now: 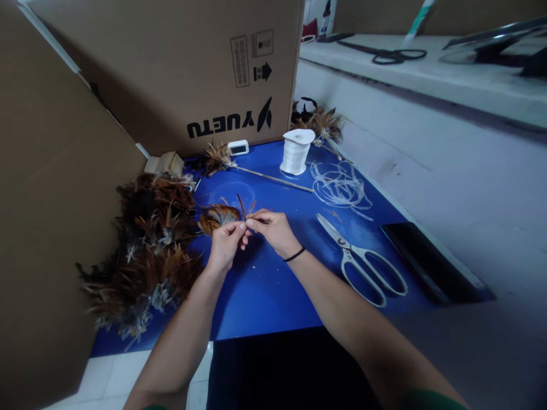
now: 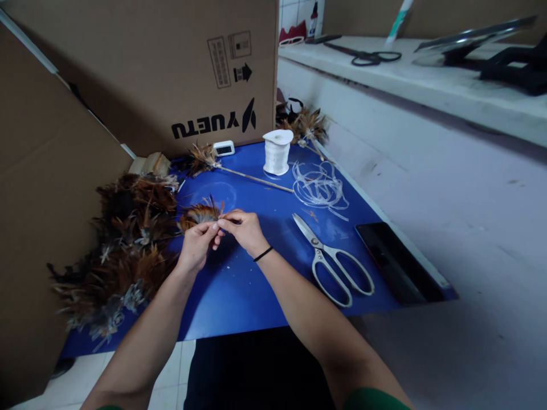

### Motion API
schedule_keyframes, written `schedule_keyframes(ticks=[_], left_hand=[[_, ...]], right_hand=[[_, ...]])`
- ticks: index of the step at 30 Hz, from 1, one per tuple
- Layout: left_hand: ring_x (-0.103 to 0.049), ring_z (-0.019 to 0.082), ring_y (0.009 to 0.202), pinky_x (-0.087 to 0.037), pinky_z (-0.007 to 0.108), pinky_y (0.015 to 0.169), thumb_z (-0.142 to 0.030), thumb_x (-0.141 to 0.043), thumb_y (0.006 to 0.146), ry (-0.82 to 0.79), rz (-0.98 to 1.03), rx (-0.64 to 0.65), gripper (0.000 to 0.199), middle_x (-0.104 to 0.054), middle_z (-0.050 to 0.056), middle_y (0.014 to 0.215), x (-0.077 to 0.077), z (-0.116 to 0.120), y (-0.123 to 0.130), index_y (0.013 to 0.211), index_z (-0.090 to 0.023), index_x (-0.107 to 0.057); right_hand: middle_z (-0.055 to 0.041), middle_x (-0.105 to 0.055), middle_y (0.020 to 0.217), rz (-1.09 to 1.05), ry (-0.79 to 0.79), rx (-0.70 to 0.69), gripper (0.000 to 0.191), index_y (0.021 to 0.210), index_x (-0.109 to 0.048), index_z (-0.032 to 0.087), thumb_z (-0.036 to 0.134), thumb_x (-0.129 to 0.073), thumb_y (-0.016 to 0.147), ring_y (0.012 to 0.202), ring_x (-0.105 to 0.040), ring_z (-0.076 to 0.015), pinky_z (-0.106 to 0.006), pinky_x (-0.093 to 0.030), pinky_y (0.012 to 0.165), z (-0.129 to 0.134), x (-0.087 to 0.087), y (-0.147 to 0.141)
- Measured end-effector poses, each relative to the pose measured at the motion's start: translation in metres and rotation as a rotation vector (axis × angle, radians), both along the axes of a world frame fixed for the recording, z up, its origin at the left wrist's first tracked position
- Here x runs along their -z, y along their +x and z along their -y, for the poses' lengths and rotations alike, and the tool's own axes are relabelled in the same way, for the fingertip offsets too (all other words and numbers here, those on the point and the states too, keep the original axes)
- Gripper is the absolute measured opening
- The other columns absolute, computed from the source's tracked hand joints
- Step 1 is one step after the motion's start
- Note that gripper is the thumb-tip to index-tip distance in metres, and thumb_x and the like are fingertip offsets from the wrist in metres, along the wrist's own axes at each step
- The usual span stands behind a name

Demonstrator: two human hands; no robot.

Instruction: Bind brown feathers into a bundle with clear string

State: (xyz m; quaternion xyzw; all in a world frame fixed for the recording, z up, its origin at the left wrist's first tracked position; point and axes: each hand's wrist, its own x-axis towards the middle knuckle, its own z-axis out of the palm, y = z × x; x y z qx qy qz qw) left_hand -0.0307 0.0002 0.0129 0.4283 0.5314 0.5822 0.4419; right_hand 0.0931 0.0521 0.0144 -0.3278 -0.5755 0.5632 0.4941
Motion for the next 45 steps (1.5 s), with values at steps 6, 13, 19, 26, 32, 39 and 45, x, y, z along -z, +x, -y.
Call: schedule_keyframes(ticks=[6,13,19,26,32,39,45], left_hand=[[-0.048,0.006,0.043,-0.039,0.018,0.038,-0.038,-0.066,0.073,-0.004,-0.075,-0.007,0.026,-0.059,0.001,0.057,-0.001,0.001,0.002,0.072,-0.012,-0.068],[-0.048,0.006,0.044,-0.038,0.017,0.039,-0.035,-0.067,0.071,0.057,-0.012,-0.131,0.024,-0.059,0.0,0.059,-0.009,-0.001,-0.005,0.076,-0.012,-0.067],[-0.048,0.005,0.046,-0.035,0.016,0.04,-0.032,-0.07,0.067,0.22,0.186,-0.418,0.023,-0.057,-0.001,0.059,-0.023,-0.007,-0.034,0.076,-0.012,-0.063],[-0.048,0.005,0.046,-0.034,0.016,0.04,-0.032,-0.069,0.068,0.221,0.209,-0.438,0.023,-0.056,-0.001,0.06,-0.018,-0.009,-0.04,0.076,-0.011,-0.063],[-0.048,0.006,0.047,-0.036,0.016,0.04,-0.031,-0.067,0.071,0.199,0.179,-0.41,0.021,-0.057,0.0,0.061,-0.015,-0.01,-0.039,0.079,-0.012,-0.064],[-0.048,0.006,0.047,-0.037,0.017,0.041,-0.031,-0.066,0.07,0.173,0.168,-0.389,0.021,-0.057,0.0,0.061,-0.012,-0.011,-0.038,0.077,-0.012,-0.064],[-0.049,0.006,0.048,-0.039,0.017,0.042,-0.032,-0.067,0.069,0.13,0.166,-0.371,0.022,-0.057,-0.001,0.062,-0.013,-0.01,-0.035,0.078,-0.012,-0.064]], right_hand=[[-0.0028,-0.066,0.072,-0.033,-0.078,-0.019,0.017,0.066,-0.068,0.016,0.033,-0.07,0.065,0.059,-0.055,-0.0113,-0.026,-0.045,0.058,0.001,0.002,-0.002],[-0.0018,-0.066,0.07,-0.004,-0.099,-0.008,0.022,0.077,-0.069,0.016,0.035,-0.069,0.066,0.058,-0.053,-0.0108,-0.024,-0.043,0.054,-0.002,0.004,-0.002],[-0.0015,-0.064,0.076,0.347,0.209,0.05,0.009,0.078,-0.07,0.018,0.021,-0.062,0.074,0.064,-0.055,-0.0103,-0.025,-0.043,0.065,-0.002,0.019,-0.007],[-0.0036,-0.064,0.084,0.826,0.577,0.0,0.012,0.084,-0.068,0.02,0.029,-0.064,0.077,0.082,-0.055,-0.0168,-0.03,-0.039,0.075,0.013,0.022,-0.03],[-0.0062,-0.063,0.087,1.023,0.693,0.005,0.009,0.082,-0.063,0.017,0.024,-0.057,0.082,0.084,-0.055,-0.019,-0.031,-0.037,0.072,0.017,0.021,-0.035],[-0.0042,-0.065,0.078,0.859,0.57,-0.059,0.008,0.076,-0.061,0.017,0.019,-0.057,0.082,0.075,-0.057,-0.0145,-0.027,-0.038,0.072,0.011,0.02,-0.025],[0.0008,-0.063,0.064,0.565,0.243,-0.015,0.007,0.066,-0.062,0.018,0.018,-0.059,0.073,0.058,-0.054,-0.0108,-0.024,-0.04,0.06,0.009,0.015,-0.018]])
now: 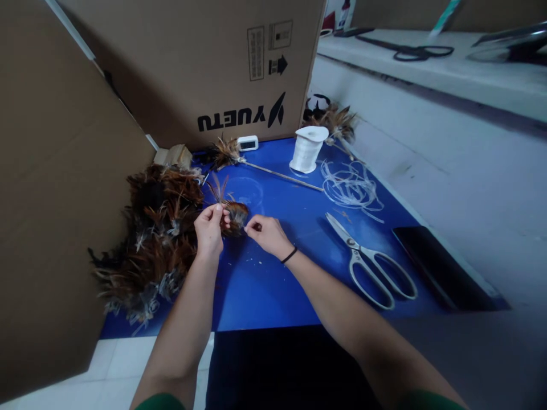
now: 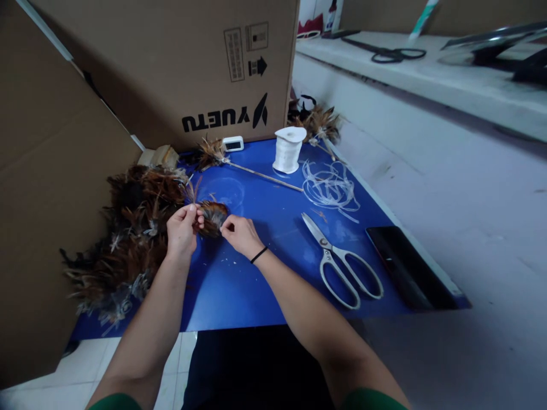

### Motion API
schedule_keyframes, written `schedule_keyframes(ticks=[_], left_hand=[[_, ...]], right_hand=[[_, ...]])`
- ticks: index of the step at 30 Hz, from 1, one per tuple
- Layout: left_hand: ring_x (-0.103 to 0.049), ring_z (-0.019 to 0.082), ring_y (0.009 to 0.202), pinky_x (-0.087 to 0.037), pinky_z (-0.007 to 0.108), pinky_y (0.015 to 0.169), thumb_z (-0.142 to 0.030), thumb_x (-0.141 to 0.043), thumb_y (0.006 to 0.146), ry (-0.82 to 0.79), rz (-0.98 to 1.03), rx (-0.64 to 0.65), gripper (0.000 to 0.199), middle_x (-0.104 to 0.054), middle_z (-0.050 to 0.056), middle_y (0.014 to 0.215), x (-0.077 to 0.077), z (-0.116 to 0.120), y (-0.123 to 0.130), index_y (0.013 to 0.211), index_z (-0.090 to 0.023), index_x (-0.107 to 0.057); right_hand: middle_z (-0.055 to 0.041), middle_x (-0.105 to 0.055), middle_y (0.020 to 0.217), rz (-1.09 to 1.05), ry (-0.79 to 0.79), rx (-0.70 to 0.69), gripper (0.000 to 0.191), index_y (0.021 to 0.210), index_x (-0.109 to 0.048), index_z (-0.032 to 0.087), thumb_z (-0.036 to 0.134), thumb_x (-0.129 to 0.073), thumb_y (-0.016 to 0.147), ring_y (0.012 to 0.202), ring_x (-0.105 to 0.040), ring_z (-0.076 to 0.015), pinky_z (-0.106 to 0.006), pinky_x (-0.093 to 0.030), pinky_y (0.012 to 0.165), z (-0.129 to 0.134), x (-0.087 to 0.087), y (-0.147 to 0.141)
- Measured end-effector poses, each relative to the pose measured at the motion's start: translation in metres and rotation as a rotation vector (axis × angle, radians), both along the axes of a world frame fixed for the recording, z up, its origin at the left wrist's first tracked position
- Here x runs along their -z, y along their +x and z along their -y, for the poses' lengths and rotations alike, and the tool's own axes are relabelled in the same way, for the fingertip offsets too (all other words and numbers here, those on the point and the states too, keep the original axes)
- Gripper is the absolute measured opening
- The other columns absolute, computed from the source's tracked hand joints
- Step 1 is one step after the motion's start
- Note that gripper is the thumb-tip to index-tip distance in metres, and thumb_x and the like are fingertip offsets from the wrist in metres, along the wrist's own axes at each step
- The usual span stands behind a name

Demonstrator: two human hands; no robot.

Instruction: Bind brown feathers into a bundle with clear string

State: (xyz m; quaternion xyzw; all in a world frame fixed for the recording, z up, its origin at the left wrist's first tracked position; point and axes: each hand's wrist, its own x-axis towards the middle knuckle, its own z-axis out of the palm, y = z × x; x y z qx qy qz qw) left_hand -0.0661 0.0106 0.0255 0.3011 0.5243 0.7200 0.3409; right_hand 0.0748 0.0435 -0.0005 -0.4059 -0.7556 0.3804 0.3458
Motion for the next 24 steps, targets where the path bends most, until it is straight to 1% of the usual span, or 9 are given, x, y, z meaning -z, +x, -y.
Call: schedule_keyframes(ticks=[3,5,7,9,11,15,20,22,24], left_hand=[[-0.049,0.006,0.047,-0.039,0.017,0.042,-0.033,-0.067,0.069,-0.015,0.012,0.01,0.023,-0.057,-0.001,0.062,0.0,0.0,0.001,0.078,-0.012,-0.063],[-0.049,0.006,0.047,-0.039,0.017,0.042,-0.034,-0.067,0.069,-0.028,0.015,0.021,0.024,-0.057,-0.001,0.061,0.001,0.0,0.002,0.078,-0.012,-0.063],[-0.049,0.006,0.047,-0.039,0.017,0.041,-0.035,-0.067,0.069,-0.044,0.008,0.035,0.025,-0.057,-0.001,0.062,0.003,0.0,0.004,0.078,-0.012,-0.063],[-0.049,0.006,0.047,-0.039,0.017,0.041,-0.036,-0.068,0.069,-0.058,-0.003,0.054,0.025,-0.057,-0.001,0.062,0.004,0.001,0.006,0.077,-0.012,-0.063],[-0.05,0.006,0.046,-0.039,0.016,0.041,-0.036,-0.068,0.068,-0.07,-0.01,0.081,0.026,-0.058,-0.001,0.061,0.005,0.002,0.01,0.077,-0.012,-0.063],[-0.05,0.006,0.046,-0.039,0.017,0.04,-0.037,-0.069,0.067,-0.097,-0.02,0.132,0.027,-0.058,0.0,0.061,0.006,0.003,0.017,0.077,-0.012,-0.064],[-0.05,0.006,0.046,-0.04,0.017,0.04,-0.038,-0.071,0.065,-0.123,-0.014,0.16,0.029,-0.059,0.0,0.061,0.008,0.004,0.021,0.077,-0.012,-0.065],[-0.05,0.006,0.046,-0.04,0.017,0.04,-0.038,-0.071,0.065,-0.131,-0.021,0.171,0.03,-0.059,0.001,0.061,0.009,0.004,0.021,0.078,-0.012,-0.066],[-0.05,0.006,0.046,-0.04,0.017,0.04,-0.038,-0.071,0.066,-0.139,-0.028,0.191,0.029,-0.06,0.001,0.062,0.01,0.004,0.022,0.079,-0.011,-0.067]], right_hand=[[0.0004,-0.062,0.057,-0.236,-0.258,0.063,0.008,0.06,-0.058,0.016,0.019,-0.064,0.066,0.052,-0.054,-0.0106,-0.024,-0.042,0.054,-0.003,-0.003,0.003],[0.0004,-0.061,0.054,-0.423,-0.445,0.072,0.012,0.061,-0.056,0.016,0.02,-0.067,0.062,0.049,-0.055,-0.0105,-0.024,-0.044,0.052,-0.006,-0.006,0.006],[0.0008,-0.062,0.057,-0.583,-0.576,0.059,0.018,0.071,-0.058,0.016,0.021,-0.071,0.059,0.051,-0.058,-0.0111,-0.025,-0.046,0.053,-0.007,-0.011,0.009],[0.0012,-0.064,0.063,-0.684,-0.641,0.025,0.03,0.085,-0.061,0.016,0.022,-0.073,0.058,0.056,-0.06,-0.0114,-0.025,-0.048,0.055,-0.008,-0.014,0.012],[0.0009,-0.064,0.066,-0.724,-0.655,0.001,0.034,0.09,-0.063,0.015,0.024,-0.072,0.059,0.059,-0.061,-0.011,-0.025,-0.048,0.057,-0.009,-0.015,0.013],[-0.0003,-0.064,0.066,-0.727,-0.659,0.006,0.024,0.079,-0.062,0.014,0.025,-0.071,0.06,0.057,-0.063,-0.0115,-0.024,-0.049,0.056,-0.008,-0.016,0.012],[-0.0013,-0.066,0.07,-0.744,-0.662,0.007,0.022,0.079,-0.056,0.016,0.029,-0.067,0.066,0.06,-0.064,-0.013,-0.025,-0.049,0.056,-0.006,-0.022,0.013],[-0.0018,-0.066,0.073,-0.751,-0.615,0.022,0.021,0.078,-0.056,0.016,0.03,-0.067,0.066,0.063,-0.064,-0.0127,-0.024,-0.049,0.056,-0.006,-0.023,0.014],[-0.0009,-0.065,0.072,-0.754,-0.529,0.056,0.019,0.076,-0.059,0.016,0.028,-0.068,0.065,0.062,-0.061,-0.0105,-0.023,-0.047,0.055,-0.007,-0.024,0.014]])
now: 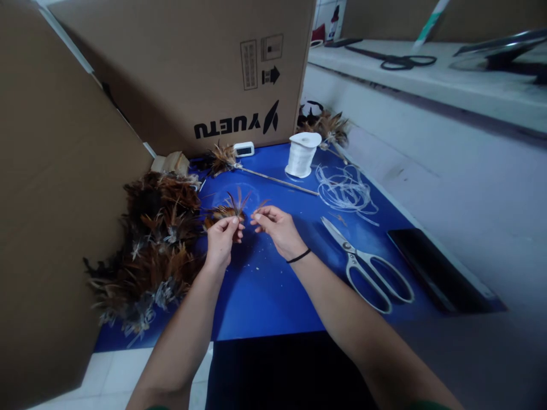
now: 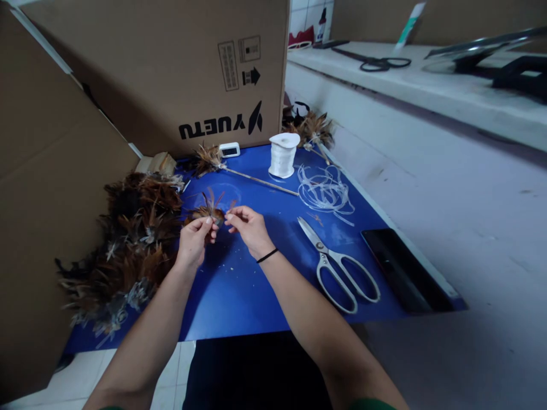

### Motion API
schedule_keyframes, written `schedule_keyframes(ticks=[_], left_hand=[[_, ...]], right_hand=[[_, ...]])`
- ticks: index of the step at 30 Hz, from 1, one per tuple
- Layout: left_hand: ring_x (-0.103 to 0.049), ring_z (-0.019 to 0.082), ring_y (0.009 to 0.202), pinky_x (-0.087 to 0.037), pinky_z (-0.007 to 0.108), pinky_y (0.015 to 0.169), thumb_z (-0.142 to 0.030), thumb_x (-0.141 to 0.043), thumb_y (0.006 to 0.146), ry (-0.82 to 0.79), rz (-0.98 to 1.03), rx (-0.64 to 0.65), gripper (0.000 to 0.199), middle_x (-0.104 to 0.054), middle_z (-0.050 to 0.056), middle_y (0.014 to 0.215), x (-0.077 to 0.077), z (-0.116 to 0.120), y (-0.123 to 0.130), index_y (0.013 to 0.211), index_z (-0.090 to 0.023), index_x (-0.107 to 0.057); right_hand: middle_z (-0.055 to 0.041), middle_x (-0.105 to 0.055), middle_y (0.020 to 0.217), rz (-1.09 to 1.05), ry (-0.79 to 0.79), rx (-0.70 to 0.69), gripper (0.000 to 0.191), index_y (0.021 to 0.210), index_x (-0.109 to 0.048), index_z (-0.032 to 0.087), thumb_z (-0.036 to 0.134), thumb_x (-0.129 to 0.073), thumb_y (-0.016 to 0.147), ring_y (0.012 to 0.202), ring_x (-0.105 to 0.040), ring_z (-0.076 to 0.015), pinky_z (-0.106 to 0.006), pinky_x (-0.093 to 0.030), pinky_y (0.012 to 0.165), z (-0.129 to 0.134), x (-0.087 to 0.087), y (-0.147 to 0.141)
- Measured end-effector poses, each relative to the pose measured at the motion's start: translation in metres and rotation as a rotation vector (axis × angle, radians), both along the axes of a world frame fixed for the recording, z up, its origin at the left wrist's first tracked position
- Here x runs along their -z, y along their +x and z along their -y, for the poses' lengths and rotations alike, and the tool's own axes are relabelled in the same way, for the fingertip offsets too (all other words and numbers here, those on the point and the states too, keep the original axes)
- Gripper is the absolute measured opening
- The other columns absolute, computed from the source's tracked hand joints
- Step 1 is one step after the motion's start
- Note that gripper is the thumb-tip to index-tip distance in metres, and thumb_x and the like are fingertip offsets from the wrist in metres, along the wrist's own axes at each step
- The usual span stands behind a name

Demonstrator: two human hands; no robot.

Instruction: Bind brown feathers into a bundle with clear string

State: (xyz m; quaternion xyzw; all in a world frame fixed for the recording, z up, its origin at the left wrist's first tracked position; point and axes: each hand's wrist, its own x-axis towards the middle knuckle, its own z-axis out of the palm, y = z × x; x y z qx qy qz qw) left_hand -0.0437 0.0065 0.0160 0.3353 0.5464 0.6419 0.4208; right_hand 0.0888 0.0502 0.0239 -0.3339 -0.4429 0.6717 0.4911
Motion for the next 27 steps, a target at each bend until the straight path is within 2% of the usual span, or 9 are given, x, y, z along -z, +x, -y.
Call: schedule_keyframes(ticks=[4,8,13,27], left_hand=[[-0.05,0.006,0.046,-0.04,0.018,0.041,-0.036,-0.072,0.065,-0.009,0.006,0.04,0.029,-0.06,0.002,0.061,-0.0005,0.0009,0.0033,0.077,-0.01,-0.067],[-0.051,0.007,0.045,-0.04,0.019,0.04,-0.036,-0.072,0.064,-0.003,-0.02,0.07,0.029,-0.061,0.002,0.061,-0.0012,0.0018,0.0067,0.076,-0.01,-0.068],[-0.051,0.008,0.045,-0.043,0.02,0.041,-0.037,-0.068,0.07,0.03,-0.121,0.091,0.026,-0.061,0.002,0.06,0.0023,0.0027,0.0078,0.075,-0.011,-0.067],[-0.051,0.009,0.042,-0.044,0.022,0.042,-0.036,-0.065,0.073,0.058,-0.209,0.087,0.024,-0.06,0.001,0.057,0.0037,0.0036,0.0087,0.075,-0.012,-0.068]], right_hand=[[0.0014,-0.06,0.063,0.019,0.079,0.056,0.016,0.074,-0.062,0.015,0.026,-0.069,0.064,0.055,-0.055,-0.0091,-0.022,-0.044,0.051,-0.0004,-0.0001,-0.0009],[-0.0003,-0.063,0.067,0.048,0.151,0.046,0.014,0.074,-0.062,0.016,0.025,-0.068,0.065,0.058,-0.058,-0.011,-0.023,-0.044,0.05,-0.0001,0.0015,-0.0012],[-0.0005,-0.062,0.07,0.141,0.236,0.072,0.013,0.075,-0.064,0.017,0.027,-0.064,0.068,0.059,-0.054,-0.0103,-0.023,-0.044,0.053,-0.0014,0.0056,-0.0002],[-0.0014,-0.065,0.075,0.144,0.22,0.043,0.013,0.073,-0.066,0.017,0.029,-0.066,0.067,0.064,-0.056,-0.0106,-0.023,-0.045,0.058,-0.0007,0.0075,-0.0007]])
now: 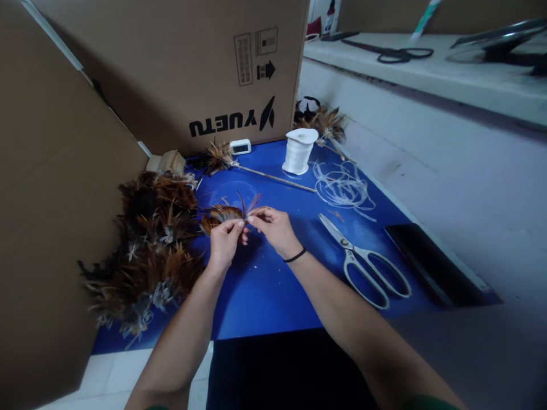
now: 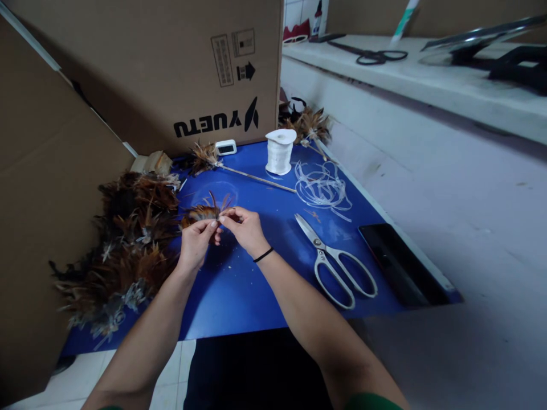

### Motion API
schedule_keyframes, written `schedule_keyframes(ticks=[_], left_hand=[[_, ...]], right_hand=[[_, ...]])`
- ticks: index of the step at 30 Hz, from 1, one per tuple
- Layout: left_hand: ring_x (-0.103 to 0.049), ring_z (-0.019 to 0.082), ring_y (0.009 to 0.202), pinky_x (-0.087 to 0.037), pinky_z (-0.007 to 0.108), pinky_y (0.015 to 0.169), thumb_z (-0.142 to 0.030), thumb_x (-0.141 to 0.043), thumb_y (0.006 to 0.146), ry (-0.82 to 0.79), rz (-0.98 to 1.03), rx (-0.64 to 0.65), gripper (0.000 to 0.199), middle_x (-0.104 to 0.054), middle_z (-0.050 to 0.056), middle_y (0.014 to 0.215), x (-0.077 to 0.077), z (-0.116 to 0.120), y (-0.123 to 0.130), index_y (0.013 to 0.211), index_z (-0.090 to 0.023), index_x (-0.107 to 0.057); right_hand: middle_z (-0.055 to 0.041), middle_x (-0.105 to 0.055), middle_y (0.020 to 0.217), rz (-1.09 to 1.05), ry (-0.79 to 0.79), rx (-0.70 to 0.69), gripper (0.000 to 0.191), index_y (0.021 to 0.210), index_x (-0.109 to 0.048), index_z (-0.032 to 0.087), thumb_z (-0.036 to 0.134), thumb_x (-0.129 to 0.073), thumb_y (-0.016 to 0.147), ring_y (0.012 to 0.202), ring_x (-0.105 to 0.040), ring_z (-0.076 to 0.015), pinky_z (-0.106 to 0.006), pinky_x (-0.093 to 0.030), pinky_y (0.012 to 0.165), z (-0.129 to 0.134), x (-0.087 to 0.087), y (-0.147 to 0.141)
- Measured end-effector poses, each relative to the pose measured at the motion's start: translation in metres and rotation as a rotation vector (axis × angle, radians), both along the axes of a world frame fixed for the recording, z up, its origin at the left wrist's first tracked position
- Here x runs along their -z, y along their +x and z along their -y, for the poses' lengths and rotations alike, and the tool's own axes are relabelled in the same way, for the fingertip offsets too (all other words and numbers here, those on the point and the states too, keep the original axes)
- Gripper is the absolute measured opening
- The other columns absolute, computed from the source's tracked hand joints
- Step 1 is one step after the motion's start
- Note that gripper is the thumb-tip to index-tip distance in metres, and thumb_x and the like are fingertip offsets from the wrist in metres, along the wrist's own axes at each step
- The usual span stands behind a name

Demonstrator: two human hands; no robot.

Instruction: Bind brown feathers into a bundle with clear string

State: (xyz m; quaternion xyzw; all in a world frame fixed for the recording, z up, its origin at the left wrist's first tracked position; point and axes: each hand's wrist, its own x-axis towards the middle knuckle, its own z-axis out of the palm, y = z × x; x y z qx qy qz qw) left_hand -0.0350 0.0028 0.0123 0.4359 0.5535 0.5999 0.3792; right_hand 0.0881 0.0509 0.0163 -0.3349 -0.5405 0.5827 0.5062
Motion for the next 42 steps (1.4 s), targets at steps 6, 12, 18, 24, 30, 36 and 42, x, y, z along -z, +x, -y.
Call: schedule_keyframes(ticks=[6,12,18,24,30,36,42], left_hand=[[-0.052,0.009,0.044,-0.044,0.022,0.043,-0.036,-0.065,0.073,0.002,-0.021,-0.002,0.023,-0.061,0.001,0.058,0.001,0.0,0.0,0.075,-0.013,-0.068],[-0.052,0.009,0.044,-0.045,0.022,0.043,-0.035,-0.066,0.071,0.003,0.0,-0.009,0.023,-0.061,0.001,0.06,0.0,0.0,0.0,0.077,-0.013,-0.069],[-0.052,0.009,0.045,-0.045,0.022,0.043,-0.035,-0.065,0.072,0.004,-0.013,0.004,0.022,-0.061,0.001,0.059,0.002,0.0,-0.001,0.075,-0.013,-0.068],[-0.052,0.01,0.045,-0.046,0.023,0.043,-0.035,-0.065,0.073,-0.01,-0.043,0.029,0.023,-0.06,0.001,0.058,0.0,0.0,-0.002,0.077,-0.013,-0.069],[-0.053,0.01,0.046,-0.045,0.022,0.043,-0.034,-0.069,0.069,-0.022,0.064,0.05,0.024,-0.062,0.002,0.061,-0.002,0.0,-0.002,0.078,-0.012,-0.07],[-0.052,0.008,0.046,-0.044,0.021,0.044,-0.032,-0.072,0.066,-0.012,0.145,0.018,0.024,-0.062,0.002,0.061,-0.002,-0.002,-0.002,0.076,-0.01,-0.068],[-0.05,0.005,0.045,-0.043,0.019,0.046,-0.029,-0.073,0.066,0.048,0.267,-0.114,0.023,-0.062,0.002,0.061,-0.011,-0.005,-0.018,0.078,-0.01,-0.068]], right_hand=[[-0.0012,-0.064,0.073,-0.032,-0.05,-0.028,0.014,0.07,-0.065,0.016,0.029,-0.068,0.066,0.058,-0.053,-0.0086,-0.021,-0.039,0.05,0.001,0.0,-0.001],[-0.0014,-0.064,0.072,-0.048,-0.073,-0.074,0.015,0.068,-0.065,0.016,0.03,-0.069,0.065,0.057,-0.053,-0.0086,-0.021,-0.038,0.048,0.001,0.003,-0.001],[-0.0011,-0.064,0.067,-0.037,-0.089,-0.075,0.014,0.07,-0.066,0.016,0.028,-0.069,0.065,0.058,-0.055,-0.0099,-0.021,-0.037,0.048,0.0,0.004,-0.002],[-0.0007,-0.063,0.067,0.002,-0.097,-0.09,0.016,0.068,-0.065,0.015,0.031,-0.069,0.064,0.058,-0.054,-0.0094,-0.021,-0.037,0.049,-0.001,0.003,0.0],[-0.0004,-0.063,0.067,-0.032,-0.109,-0.076,0.019,0.07,-0.063,0.015,0.029,-0.072,0.06,0.057,-0.054,-0.0094,-0.022,-0.039,0.052,-0.001,0.0,0.0],[0.0009,-0.061,0.064,0.034,-0.087,-0.051,0.02,0.067,-0.06,0.014,0.028,-0.072,0.06,0.056,-0.053,-0.0088,-0.023,-0.042,0.056,-0.003,0.002,0.001],[0.0003,-0.064,0.072,0.5,0.197,-0.08,0.006,0.074,-0.067,0.017,0.019,-0.064,0.07,0.062,-0.054,-0.0095,-0.024,-0.042,0.063,0.001,0.009,0.003]])
